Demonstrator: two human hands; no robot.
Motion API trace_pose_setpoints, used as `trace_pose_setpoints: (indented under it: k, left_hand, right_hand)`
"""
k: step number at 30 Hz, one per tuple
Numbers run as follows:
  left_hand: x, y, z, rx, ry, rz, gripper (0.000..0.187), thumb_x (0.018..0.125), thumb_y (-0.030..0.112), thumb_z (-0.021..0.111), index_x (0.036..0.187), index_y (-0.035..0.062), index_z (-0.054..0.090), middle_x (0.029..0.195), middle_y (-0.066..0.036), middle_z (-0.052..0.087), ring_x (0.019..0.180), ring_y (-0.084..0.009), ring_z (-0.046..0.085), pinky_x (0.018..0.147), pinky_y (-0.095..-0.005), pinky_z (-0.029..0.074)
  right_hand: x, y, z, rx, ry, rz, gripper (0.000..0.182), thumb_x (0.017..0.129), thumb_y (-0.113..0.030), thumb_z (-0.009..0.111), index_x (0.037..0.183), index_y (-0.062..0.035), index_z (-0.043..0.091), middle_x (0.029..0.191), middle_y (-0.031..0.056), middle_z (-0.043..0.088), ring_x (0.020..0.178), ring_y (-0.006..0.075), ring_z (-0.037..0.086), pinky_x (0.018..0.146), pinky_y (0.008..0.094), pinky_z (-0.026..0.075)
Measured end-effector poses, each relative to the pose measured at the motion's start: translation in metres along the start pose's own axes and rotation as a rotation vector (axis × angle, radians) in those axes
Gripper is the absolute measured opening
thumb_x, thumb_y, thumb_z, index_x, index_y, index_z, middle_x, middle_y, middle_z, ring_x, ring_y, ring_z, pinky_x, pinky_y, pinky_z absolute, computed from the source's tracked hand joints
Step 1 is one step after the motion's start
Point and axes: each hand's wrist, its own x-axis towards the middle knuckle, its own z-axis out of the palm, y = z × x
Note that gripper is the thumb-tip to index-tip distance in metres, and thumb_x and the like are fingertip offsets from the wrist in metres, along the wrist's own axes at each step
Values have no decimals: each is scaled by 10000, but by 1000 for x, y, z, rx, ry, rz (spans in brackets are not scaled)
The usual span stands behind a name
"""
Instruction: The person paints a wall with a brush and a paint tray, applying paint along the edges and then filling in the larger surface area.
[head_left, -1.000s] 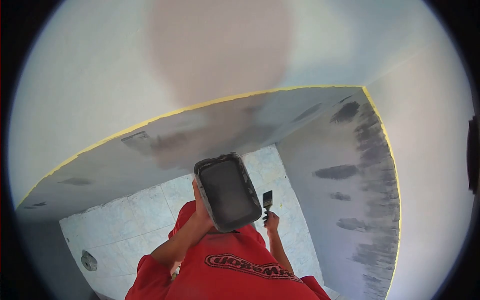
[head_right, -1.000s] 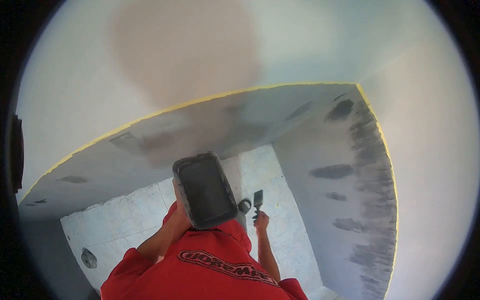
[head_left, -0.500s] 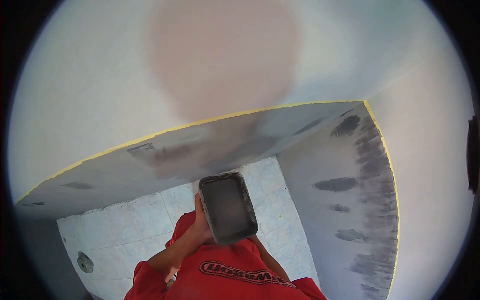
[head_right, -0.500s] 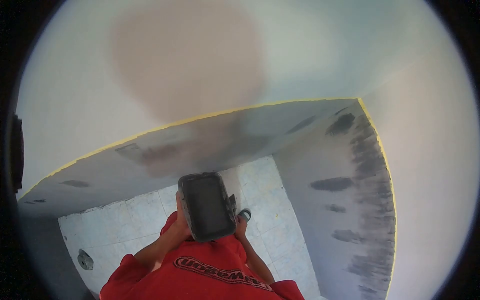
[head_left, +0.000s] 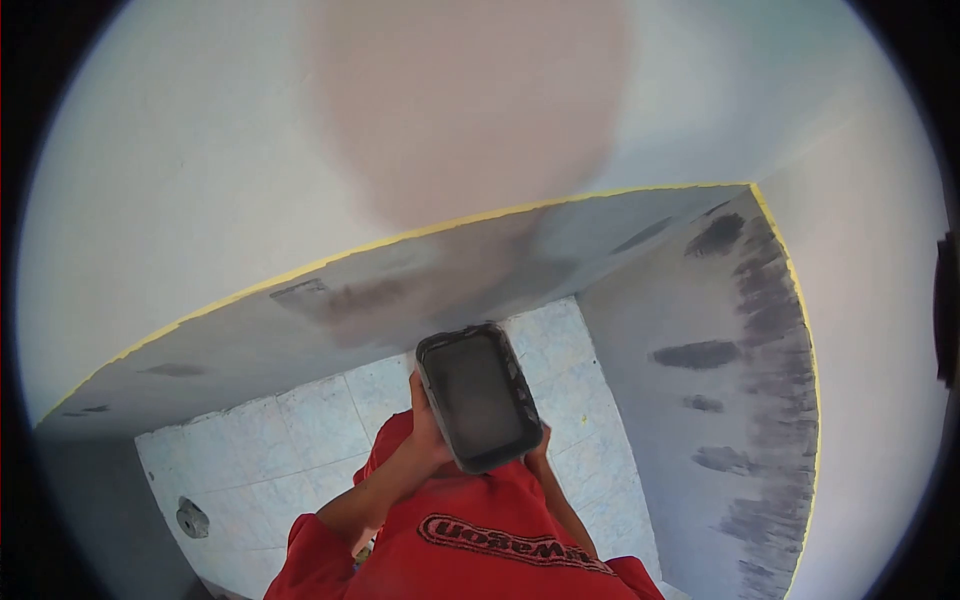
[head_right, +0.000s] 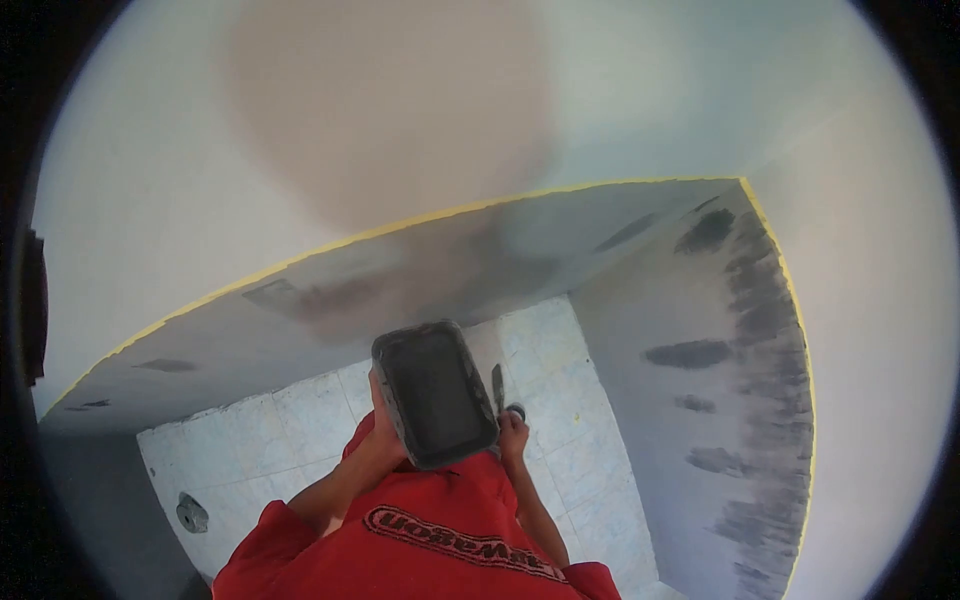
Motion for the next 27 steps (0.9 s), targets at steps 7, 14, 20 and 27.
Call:
trace_pose_setpoints:
  k: [7, 14, 20, 27]
  left_hand:
    - [-1, 6, 3, -6, 14, 55, 911, 893, 811, 395, 1479, 118, 478, 1440, -131, 553, 1275, -327, 564, 1078, -531, 452]
    - [4, 1, 29, 160, 128, 99, 868, 918, 787, 346, 1446, 117, 504, 1392, -112, 572, 1238, -307, 572, 1058, -507, 466]
    - [4, -1, 31, 117, 66, 92, 871, 923, 785, 320, 1439, 110, 509, 1384, -120, 576, 1229, -315, 576, 1051, -501, 472]
    - [2, 1, 23, 326, 151, 100, 962, 870, 842, 376, 1519, 133, 424, 1491, -131, 497, 1330, -327, 520, 1115, -519, 413]
  right_hand:
    - [13, -232, -17, 205, -47, 125, 272, 1001, -177, 630, 1220, -14, 637, 793, 32, 680, 530, 30, 439, 447, 226, 311]
    - [-19, -380, -40, -107, -243, -370, 271, 855, -15, 761, 1124, 2, 729, 841, 64, 731, 622, 73, 575, 529, 231, 428]
    - [-43, -429, -24, -430, -286, -553, 311, 759, 1, 824, 1064, -36, 770, 839, 114, 725, 659, 165, 660, 581, 269, 490]
    - [-41, -428, -18, -530, -323, -562, 284, 757, -34, 834, 1035, -44, 778, 825, 98, 709, 654, 188, 667, 574, 288, 506]
